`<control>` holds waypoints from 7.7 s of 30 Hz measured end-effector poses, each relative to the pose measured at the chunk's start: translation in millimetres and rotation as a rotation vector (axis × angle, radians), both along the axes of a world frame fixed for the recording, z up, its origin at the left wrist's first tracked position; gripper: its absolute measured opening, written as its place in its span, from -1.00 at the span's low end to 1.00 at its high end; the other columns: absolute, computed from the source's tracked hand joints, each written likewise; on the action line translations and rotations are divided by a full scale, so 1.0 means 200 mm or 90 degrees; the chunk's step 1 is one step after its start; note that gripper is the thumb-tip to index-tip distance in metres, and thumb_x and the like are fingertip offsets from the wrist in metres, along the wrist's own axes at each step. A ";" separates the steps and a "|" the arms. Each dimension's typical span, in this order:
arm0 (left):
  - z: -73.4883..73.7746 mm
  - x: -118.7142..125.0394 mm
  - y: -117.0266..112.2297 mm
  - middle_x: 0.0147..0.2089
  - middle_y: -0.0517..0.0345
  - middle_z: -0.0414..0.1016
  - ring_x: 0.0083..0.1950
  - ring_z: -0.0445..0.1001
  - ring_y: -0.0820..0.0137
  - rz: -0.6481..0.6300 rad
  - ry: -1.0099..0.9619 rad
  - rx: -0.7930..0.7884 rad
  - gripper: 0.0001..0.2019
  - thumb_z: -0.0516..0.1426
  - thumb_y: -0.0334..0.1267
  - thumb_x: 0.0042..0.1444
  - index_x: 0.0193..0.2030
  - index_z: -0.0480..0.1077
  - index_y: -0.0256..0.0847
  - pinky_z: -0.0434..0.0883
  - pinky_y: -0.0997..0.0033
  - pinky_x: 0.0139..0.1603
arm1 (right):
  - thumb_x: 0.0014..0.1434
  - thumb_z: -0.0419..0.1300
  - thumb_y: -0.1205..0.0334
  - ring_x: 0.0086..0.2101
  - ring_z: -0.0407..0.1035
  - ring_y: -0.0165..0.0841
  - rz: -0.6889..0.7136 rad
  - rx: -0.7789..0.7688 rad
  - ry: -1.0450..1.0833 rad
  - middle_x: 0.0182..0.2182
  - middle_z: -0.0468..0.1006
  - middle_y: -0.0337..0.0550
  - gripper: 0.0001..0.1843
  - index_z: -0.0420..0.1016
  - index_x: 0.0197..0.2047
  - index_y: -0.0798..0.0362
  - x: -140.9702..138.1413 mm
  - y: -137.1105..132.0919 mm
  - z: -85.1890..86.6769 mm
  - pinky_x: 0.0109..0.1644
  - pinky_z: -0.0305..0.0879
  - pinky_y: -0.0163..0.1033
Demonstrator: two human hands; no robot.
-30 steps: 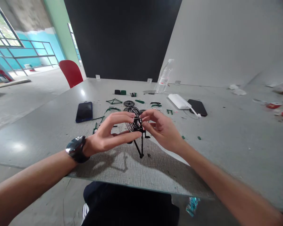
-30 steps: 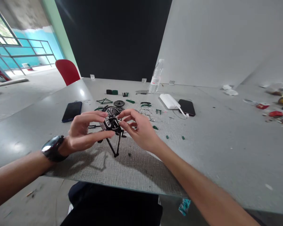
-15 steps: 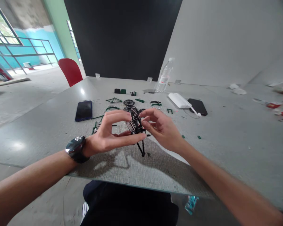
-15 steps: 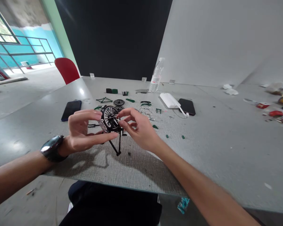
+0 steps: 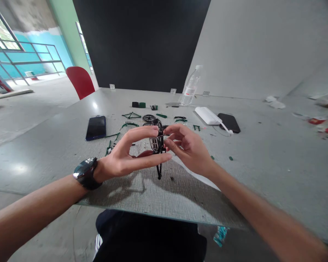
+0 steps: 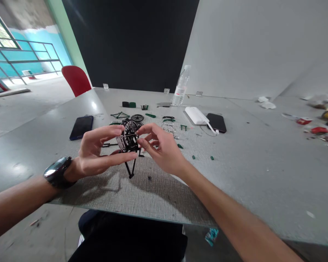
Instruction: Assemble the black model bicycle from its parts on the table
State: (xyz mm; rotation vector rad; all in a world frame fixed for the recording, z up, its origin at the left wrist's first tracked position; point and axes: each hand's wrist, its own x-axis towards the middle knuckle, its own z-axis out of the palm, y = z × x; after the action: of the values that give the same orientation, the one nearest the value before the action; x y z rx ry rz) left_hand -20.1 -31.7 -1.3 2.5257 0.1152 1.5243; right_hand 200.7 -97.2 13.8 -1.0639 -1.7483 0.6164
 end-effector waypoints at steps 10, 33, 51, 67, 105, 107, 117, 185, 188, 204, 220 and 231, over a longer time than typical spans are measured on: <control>0.04 0.00 0.02 0.33 0.07 0.21 0.34 0.35 0.11 0.019 0.000 0.217 -0.55 0.21 -0.51 0.20 0.16 0.47 0.03 0.50 0.00 0.29 | 0.32 0.21 0.06 -0.31 0.41 -0.42 -0.013 0.025 -0.063 -0.13 0.47 -0.14 -0.75 0.36 -0.01 -0.04 0.01 -0.02 0.03 -0.43 0.34 -0.34; 0.05 0.01 0.03 0.21 -0.02 0.27 0.24 0.43 0.10 0.019 -0.022 0.165 -0.57 0.19 -0.58 0.14 0.10 0.50 -0.10 0.54 0.02 0.21 | 0.34 0.19 0.02 -0.41 0.37 -0.49 -0.012 0.036 -0.117 -0.21 0.51 -0.19 -0.75 0.39 -0.06 0.02 0.00 -0.02 0.04 -0.36 0.35 -0.33; -0.02 0.08 0.08 -0.18 0.11 0.47 -0.24 0.39 0.47 -0.223 0.029 -0.584 -0.74 0.12 -0.05 0.35 -0.07 0.46 -0.20 0.36 0.47 -0.20 | 0.37 0.16 0.06 -0.51 0.23 -0.53 0.065 0.047 -0.070 -0.45 0.43 -0.32 -0.80 0.43 -0.19 0.02 0.00 -0.03 0.03 -0.49 0.11 -0.36; 0.02 0.11 0.05 -0.28 0.18 0.46 -0.37 0.44 0.58 -0.186 -0.136 -0.843 -0.76 0.22 -0.09 0.26 -0.22 0.45 -0.27 0.44 0.66 -0.35 | 0.36 0.15 -0.02 -0.40 0.32 -0.46 -0.031 0.127 -0.120 -0.24 0.42 -0.20 -0.66 0.30 0.05 0.02 -0.02 -0.02 0.01 -0.38 0.30 -0.31; 0.02 0.16 0.04 -0.57 0.33 0.10 -0.66 0.09 0.59 -0.358 -0.150 -1.094 -0.46 0.13 0.23 0.22 -0.51 0.14 -0.18 0.12 0.54 -0.71 | 0.36 0.20 0.20 -0.31 0.39 -0.41 0.031 0.209 -0.236 -0.21 0.53 -0.13 -0.89 0.44 -0.12 0.06 -0.17 -0.02 -0.07 -0.19 0.36 -0.25; 0.01 0.16 0.04 -0.56 0.31 0.12 -0.64 0.12 0.59 -0.344 -0.153 -1.063 -0.45 0.12 0.25 0.21 -0.51 0.15 -0.18 0.14 0.54 -0.70 | 0.35 0.20 0.21 -0.33 0.36 -0.41 0.014 0.207 -0.223 -0.26 0.52 -0.17 -0.90 0.44 -0.10 0.04 -0.18 -0.02 -0.08 -0.22 0.34 -0.25; 0.01 0.16 0.00 -0.51 0.32 0.11 -0.57 0.13 0.57 -0.363 -0.179 -0.934 -0.49 0.12 0.23 0.22 -0.43 0.14 -0.17 0.19 0.56 -0.61 | 0.34 0.22 0.23 -0.41 0.26 -0.44 0.015 0.153 -0.159 -0.40 0.41 -0.27 -0.91 0.42 -0.21 0.04 -0.19 -0.03 -0.04 -0.31 0.24 -0.28; -0.03 0.14 -0.01 -0.37 0.24 0.36 -0.46 0.31 0.57 -0.389 -0.193 -0.969 -0.64 0.32 0.00 0.12 -0.31 0.31 -0.22 0.30 0.62 -0.51 | 0.32 0.21 0.37 -0.36 0.44 -0.45 -0.065 0.363 -0.235 -0.28 0.60 -0.16 -0.93 0.50 -0.12 0.08 -0.17 -0.04 -0.05 -0.33 0.42 -0.31; -0.01 0.14 -0.02 -0.41 0.26 0.33 -0.53 0.23 0.61 -0.419 -0.171 -1.018 -0.65 0.35 -0.06 0.09 -0.32 0.31 -0.23 0.22 0.65 -0.59 | 0.25 0.26 0.45 -0.32 0.49 -0.39 -0.091 0.541 -0.413 -0.24 0.64 -0.17 -0.80 0.48 -0.06 0.07 -0.14 -0.03 -0.04 -0.28 0.43 -0.27; 0.04 0.16 -0.04 -0.43 0.17 0.45 -0.44 0.42 0.50 -0.407 -0.095 -1.041 -0.86 0.25 -0.25 0.20 -0.23 0.44 -0.27 0.38 0.57 -0.42 | 0.32 0.21 0.36 -0.34 0.48 -0.39 -0.233 0.558 -0.293 -0.30 0.57 -0.19 -0.84 0.40 -0.06 -0.04 -0.12 -0.02 -0.01 -0.42 0.35 -0.30; 0.02 0.16 -0.02 -0.44 0.21 0.39 -0.42 0.36 0.52 -0.404 -0.101 -0.949 -0.91 0.21 -0.35 0.19 -0.33 0.43 -0.29 0.36 0.60 -0.39 | 0.47 -0.07 0.26 -0.48 0.27 -0.45 -0.200 0.438 -0.250 -0.44 0.41 -0.25 -0.79 0.27 -0.25 -0.02 -0.13 -0.06 0.01 -0.44 0.14 -0.27; 0.00 0.15 0.00 -0.43 0.23 0.27 -0.44 0.21 0.53 -0.334 -0.040 -0.874 -0.77 0.22 -0.20 0.24 -0.39 0.41 -0.27 0.23 0.54 -0.42 | 0.45 0.01 0.11 -0.58 0.18 -0.51 -0.043 0.202 -0.211 -0.54 0.29 -0.39 -0.82 0.26 -0.19 -0.02 -0.03 -0.04 0.05 -0.50 0.08 -0.31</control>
State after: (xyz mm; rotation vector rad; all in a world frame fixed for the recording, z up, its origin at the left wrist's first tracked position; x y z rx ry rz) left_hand 9.1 -30.8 -1.1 1.2488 0.3181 0.7907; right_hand 195.6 -104.9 24.5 -1.0347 -2.0038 0.1136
